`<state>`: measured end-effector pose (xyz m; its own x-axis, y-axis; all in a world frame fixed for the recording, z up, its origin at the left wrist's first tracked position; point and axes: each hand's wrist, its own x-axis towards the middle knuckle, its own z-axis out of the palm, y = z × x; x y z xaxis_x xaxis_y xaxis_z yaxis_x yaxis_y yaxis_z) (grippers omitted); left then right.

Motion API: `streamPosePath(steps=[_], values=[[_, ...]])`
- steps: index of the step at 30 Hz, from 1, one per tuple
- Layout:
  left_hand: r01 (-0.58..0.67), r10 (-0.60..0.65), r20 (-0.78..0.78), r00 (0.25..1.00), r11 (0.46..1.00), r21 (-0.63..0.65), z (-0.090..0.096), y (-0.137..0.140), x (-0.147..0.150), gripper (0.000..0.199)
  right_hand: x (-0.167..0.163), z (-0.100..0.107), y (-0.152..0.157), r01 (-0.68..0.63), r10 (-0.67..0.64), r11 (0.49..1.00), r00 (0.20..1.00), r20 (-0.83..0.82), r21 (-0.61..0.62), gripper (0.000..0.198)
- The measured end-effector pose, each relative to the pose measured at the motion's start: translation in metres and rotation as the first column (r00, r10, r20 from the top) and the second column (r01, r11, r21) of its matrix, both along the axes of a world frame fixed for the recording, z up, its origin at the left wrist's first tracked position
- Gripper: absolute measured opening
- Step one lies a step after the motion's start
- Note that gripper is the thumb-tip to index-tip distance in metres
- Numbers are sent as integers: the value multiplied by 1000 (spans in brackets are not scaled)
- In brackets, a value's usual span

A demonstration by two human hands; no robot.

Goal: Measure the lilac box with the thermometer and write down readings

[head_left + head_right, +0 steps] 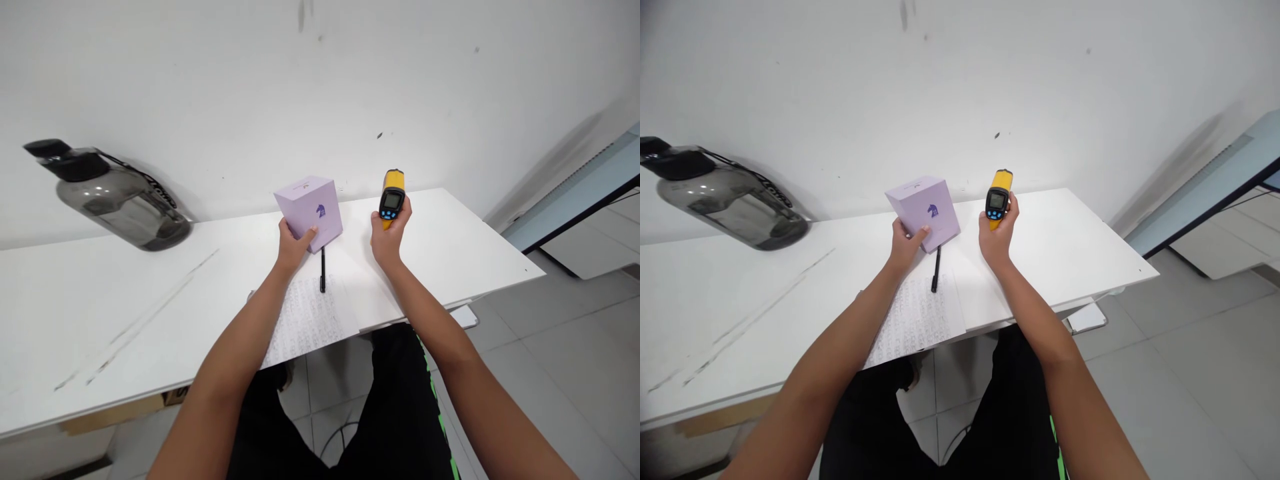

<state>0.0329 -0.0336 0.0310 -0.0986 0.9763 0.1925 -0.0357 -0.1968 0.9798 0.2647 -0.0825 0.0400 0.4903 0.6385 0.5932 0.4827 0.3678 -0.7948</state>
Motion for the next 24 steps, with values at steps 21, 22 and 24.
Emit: streamPosePath(steps=[21, 22, 24], values=[[0, 0, 8, 1000, 1000, -7, 1, -1, 1, 78, -2, 8, -8, -82, 80, 996, 996, -42, -33, 97], [0, 0, 8, 1000, 1000, -8, 1, -1, 1, 78, -3, 9, -9, -91, 88, 995, 994, -62, -39, 98], [2, -2, 6, 1000, 1000, -11, 1, -1, 0, 79, -6, 11, -10, -112, 107, 992, 990, -95, -50, 98]])
